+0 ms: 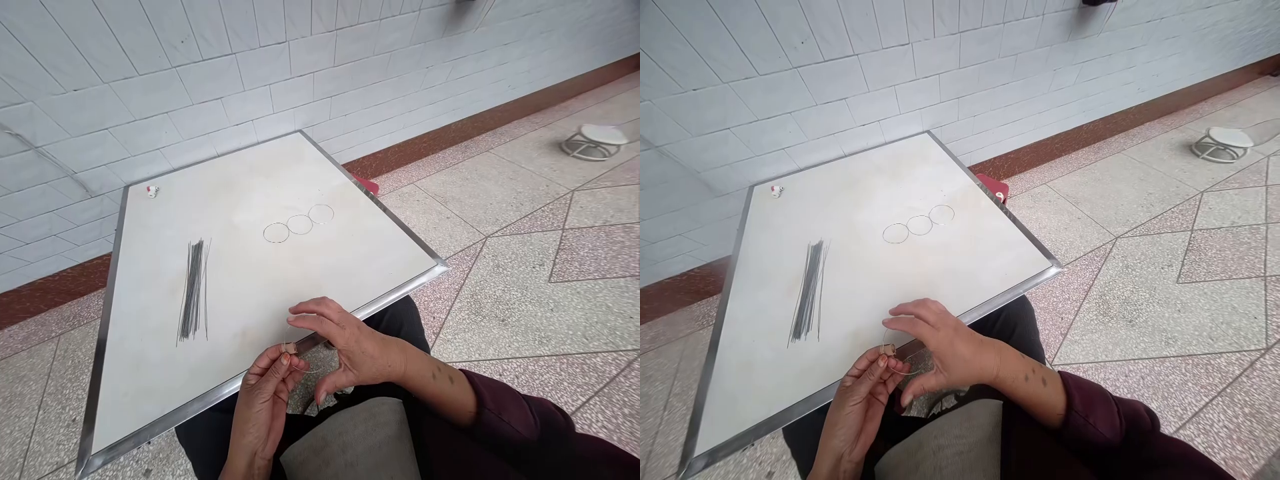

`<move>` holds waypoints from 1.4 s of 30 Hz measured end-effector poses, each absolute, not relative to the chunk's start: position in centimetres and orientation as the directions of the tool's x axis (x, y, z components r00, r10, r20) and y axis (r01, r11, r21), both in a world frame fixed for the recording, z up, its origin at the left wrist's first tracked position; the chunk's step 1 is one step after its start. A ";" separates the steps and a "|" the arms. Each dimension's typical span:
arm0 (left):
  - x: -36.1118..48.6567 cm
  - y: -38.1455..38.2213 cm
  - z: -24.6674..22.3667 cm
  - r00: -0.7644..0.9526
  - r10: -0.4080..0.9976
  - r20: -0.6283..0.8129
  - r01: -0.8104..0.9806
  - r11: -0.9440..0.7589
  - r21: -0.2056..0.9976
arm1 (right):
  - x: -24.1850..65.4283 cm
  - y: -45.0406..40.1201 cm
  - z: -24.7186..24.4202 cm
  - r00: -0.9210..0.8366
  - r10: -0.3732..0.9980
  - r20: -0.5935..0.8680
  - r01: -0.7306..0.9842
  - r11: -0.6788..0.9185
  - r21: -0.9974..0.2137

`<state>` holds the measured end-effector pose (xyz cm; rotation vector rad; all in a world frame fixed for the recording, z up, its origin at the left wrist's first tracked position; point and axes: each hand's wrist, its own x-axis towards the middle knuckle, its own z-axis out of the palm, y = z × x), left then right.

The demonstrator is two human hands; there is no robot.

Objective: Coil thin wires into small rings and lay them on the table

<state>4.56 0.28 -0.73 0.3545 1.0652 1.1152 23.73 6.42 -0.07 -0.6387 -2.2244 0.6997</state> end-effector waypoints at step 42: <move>5.4 -0.4 -0.4 0.117 0.850 -0.514 -0.646 0.458 0.611 | 23.4 8.4 0.9 -0.782 0.481 0.396 0.112 0.734 -0.670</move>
